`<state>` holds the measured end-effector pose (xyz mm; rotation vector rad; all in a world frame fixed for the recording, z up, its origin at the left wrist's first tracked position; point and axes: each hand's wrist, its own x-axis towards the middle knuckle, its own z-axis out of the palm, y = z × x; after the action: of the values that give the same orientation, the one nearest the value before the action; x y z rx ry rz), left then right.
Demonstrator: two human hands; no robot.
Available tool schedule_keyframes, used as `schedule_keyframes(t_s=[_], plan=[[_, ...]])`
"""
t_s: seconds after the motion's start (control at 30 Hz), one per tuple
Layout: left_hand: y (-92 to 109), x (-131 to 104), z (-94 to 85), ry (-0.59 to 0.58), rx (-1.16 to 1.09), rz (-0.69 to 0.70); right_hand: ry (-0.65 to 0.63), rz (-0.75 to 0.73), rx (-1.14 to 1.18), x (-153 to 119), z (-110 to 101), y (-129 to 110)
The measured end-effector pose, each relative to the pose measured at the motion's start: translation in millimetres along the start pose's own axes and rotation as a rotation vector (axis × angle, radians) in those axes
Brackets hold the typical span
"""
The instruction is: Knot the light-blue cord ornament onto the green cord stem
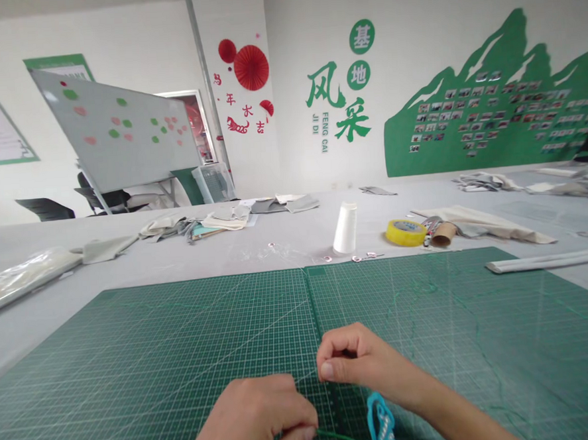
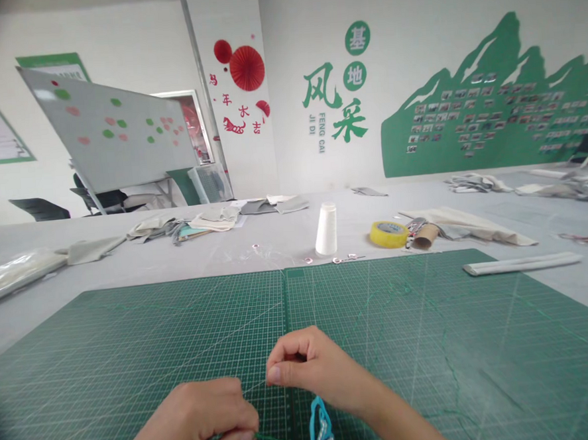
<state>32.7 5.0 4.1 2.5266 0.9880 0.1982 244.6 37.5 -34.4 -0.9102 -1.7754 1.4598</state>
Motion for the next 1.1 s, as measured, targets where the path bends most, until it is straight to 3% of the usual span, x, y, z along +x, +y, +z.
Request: schedule_keyframes(t_s=[0.3, 0.5, 0.77, 1.1], plan=[[-0.1, -5.6, 7.4, 0.138, 0.209, -0.075, 0.174, -0.132, -0.414, -9.7, 14.5, -29.8], [-4.1, -6.1, 9.4, 0.233, 0.346, -0.113, 0.217, -0.239, -0.637, -16.4, 22.1, -34.8], [-13.7, -8.3, 13.2, 0.372, 0.374, -0.158, 0.188, -0.400, -0.732, -19.1, 35.7, -35.2], [-16.6, -11.6, 10.6, 0.626, 0.305, -0.182, 0.126, -0.335, -0.738, -15.9, 40.2, -27.4]])
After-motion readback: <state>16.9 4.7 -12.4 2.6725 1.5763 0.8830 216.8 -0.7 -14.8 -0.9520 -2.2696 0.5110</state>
